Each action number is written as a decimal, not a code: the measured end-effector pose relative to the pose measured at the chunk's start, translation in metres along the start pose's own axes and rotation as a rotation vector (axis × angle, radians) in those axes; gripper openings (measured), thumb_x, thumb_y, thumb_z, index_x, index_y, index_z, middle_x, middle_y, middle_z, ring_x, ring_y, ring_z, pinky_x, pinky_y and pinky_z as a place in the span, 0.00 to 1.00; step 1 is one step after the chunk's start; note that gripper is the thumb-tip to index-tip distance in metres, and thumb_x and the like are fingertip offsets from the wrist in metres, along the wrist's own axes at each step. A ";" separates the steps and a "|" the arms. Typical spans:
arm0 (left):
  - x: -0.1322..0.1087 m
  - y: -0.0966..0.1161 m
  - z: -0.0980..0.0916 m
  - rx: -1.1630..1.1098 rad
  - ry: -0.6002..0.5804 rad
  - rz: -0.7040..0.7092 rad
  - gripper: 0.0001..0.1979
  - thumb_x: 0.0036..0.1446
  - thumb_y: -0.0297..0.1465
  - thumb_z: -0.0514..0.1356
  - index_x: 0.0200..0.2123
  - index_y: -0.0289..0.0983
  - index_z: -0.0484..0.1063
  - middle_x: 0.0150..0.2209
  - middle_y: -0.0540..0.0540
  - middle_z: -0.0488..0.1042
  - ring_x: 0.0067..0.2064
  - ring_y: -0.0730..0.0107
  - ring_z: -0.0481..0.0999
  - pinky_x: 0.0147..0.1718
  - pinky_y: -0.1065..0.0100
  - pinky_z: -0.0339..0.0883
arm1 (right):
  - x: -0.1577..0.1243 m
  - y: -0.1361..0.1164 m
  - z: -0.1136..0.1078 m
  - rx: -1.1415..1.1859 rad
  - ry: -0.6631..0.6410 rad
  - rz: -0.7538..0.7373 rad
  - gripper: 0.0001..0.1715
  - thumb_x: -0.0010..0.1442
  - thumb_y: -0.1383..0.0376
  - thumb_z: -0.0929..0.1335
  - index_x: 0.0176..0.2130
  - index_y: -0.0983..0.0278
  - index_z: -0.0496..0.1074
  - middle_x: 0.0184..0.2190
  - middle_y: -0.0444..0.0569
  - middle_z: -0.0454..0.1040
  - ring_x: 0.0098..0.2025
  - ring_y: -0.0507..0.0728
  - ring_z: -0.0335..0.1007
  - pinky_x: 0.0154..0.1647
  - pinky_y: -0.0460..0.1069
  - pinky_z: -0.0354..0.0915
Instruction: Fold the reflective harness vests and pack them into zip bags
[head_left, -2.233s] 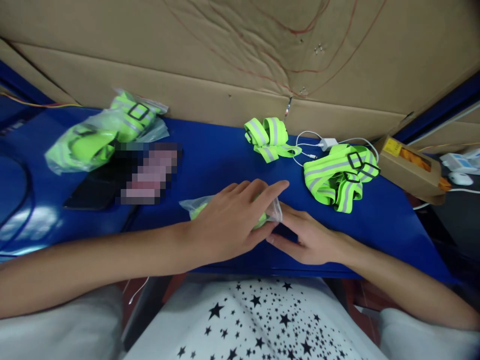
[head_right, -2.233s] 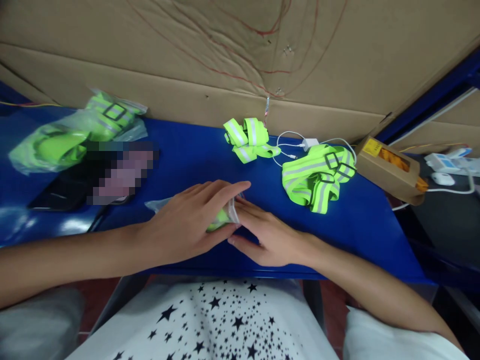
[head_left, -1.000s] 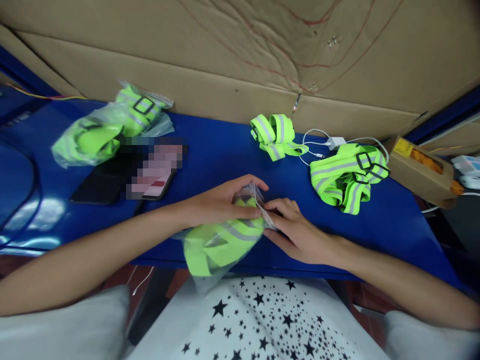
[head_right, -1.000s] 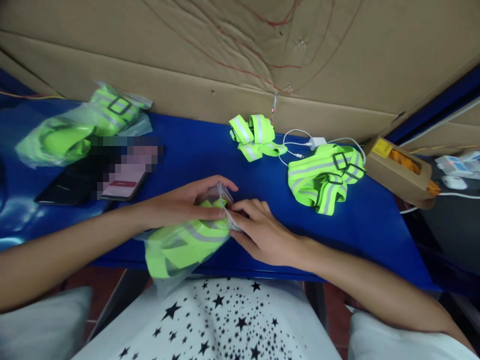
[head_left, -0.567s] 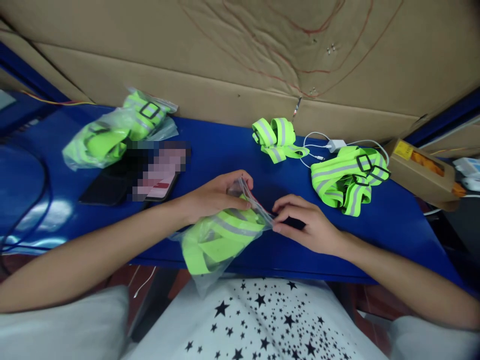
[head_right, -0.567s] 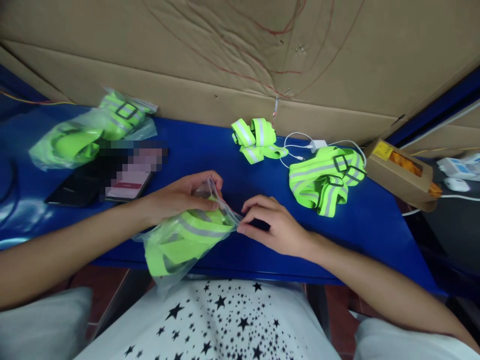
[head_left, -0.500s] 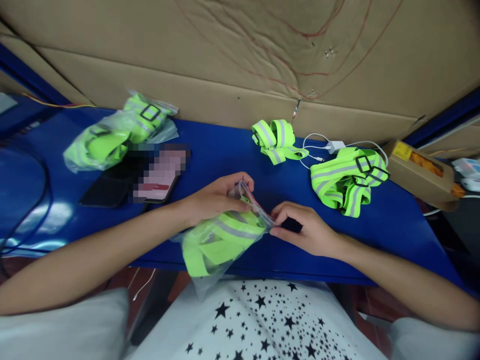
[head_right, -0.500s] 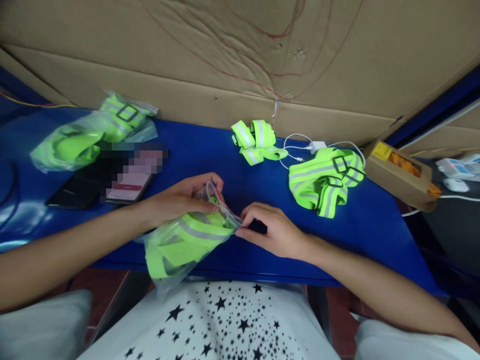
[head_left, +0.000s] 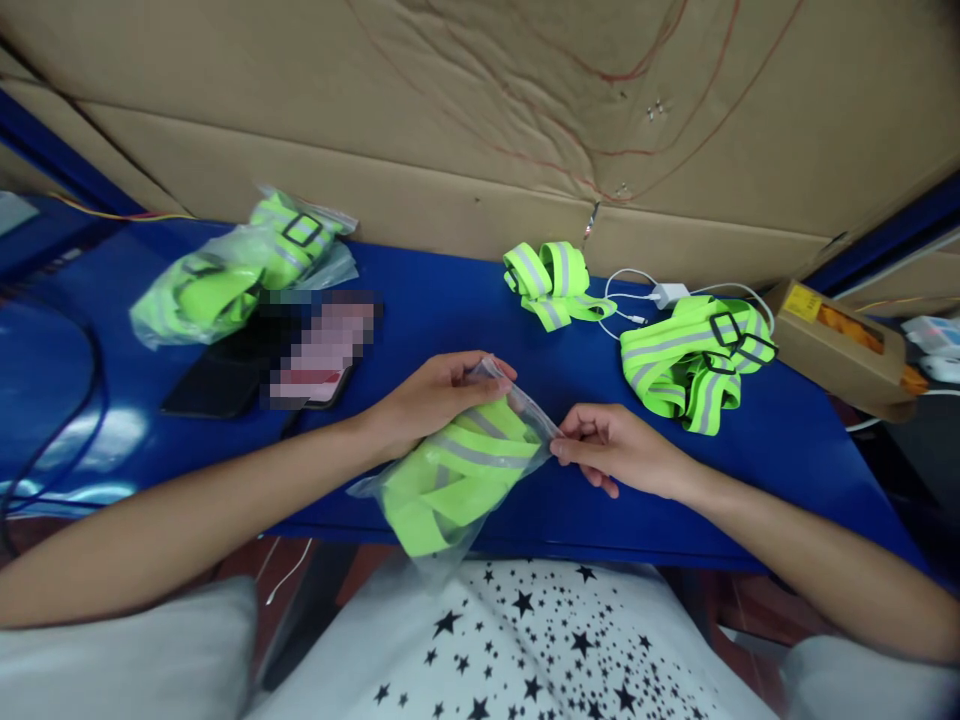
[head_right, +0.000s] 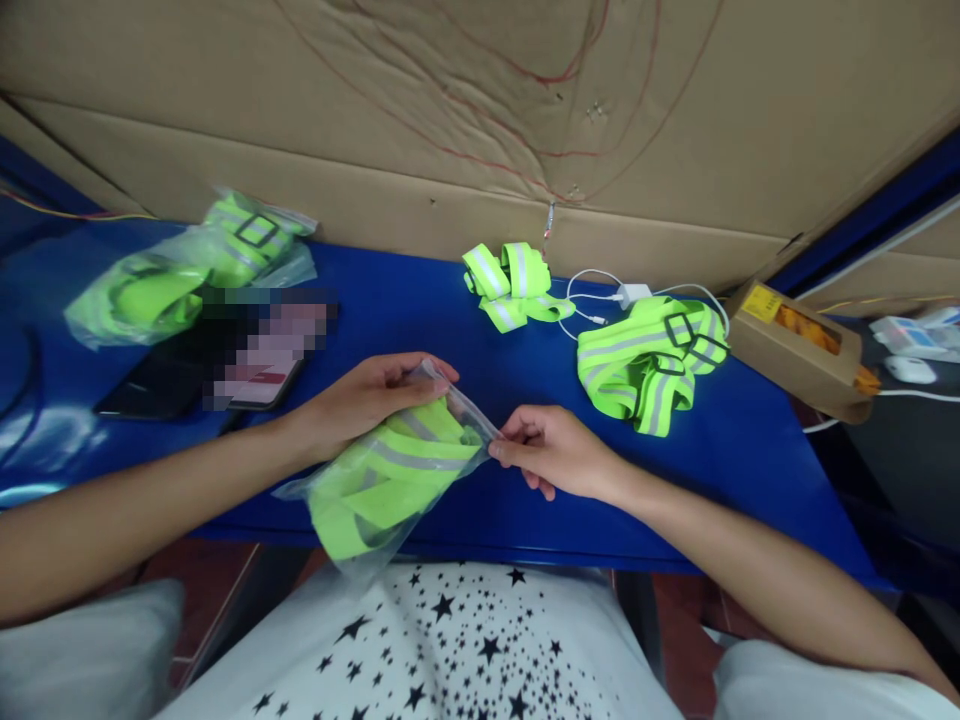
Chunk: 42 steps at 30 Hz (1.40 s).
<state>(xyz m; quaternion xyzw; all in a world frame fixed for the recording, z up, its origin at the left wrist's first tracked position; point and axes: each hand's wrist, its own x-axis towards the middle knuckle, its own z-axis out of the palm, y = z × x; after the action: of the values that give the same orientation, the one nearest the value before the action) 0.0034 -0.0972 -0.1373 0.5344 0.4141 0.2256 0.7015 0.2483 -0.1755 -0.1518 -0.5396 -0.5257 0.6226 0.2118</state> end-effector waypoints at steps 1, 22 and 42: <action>0.000 0.000 0.000 -0.010 0.010 0.003 0.19 0.55 0.41 0.71 0.45 0.36 0.75 0.38 0.46 0.83 0.32 0.69 0.80 0.32 0.70 0.73 | 0.000 -0.001 0.000 -0.001 0.011 0.010 0.18 0.58 0.53 0.74 0.33 0.64 0.70 0.20 0.38 0.70 0.16 0.46 0.62 0.11 0.41 0.60; -0.006 -0.001 0.008 0.182 -0.055 0.169 0.20 0.65 0.46 0.61 0.51 0.37 0.76 0.44 0.43 0.82 0.40 0.63 0.81 0.37 0.67 0.76 | -0.002 -0.008 -0.005 -0.119 -0.078 -0.192 0.15 0.63 0.57 0.72 0.33 0.65 0.69 0.23 0.37 0.66 0.21 0.44 0.57 0.21 0.42 0.56; -0.009 -0.003 0.014 0.335 -0.057 0.317 0.15 0.69 0.41 0.58 0.45 0.37 0.78 0.34 0.51 0.77 0.31 0.77 0.72 0.29 0.79 0.65 | -0.005 -0.008 -0.007 -0.358 -0.090 -0.387 0.13 0.66 0.61 0.68 0.31 0.64 0.66 0.24 0.38 0.63 0.26 0.46 0.57 0.25 0.42 0.55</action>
<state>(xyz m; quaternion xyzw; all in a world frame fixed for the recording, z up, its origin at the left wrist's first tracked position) 0.0098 -0.1126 -0.1356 0.7078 0.3365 0.2458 0.5704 0.2536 -0.1744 -0.1416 -0.4299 -0.7295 0.4911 0.2046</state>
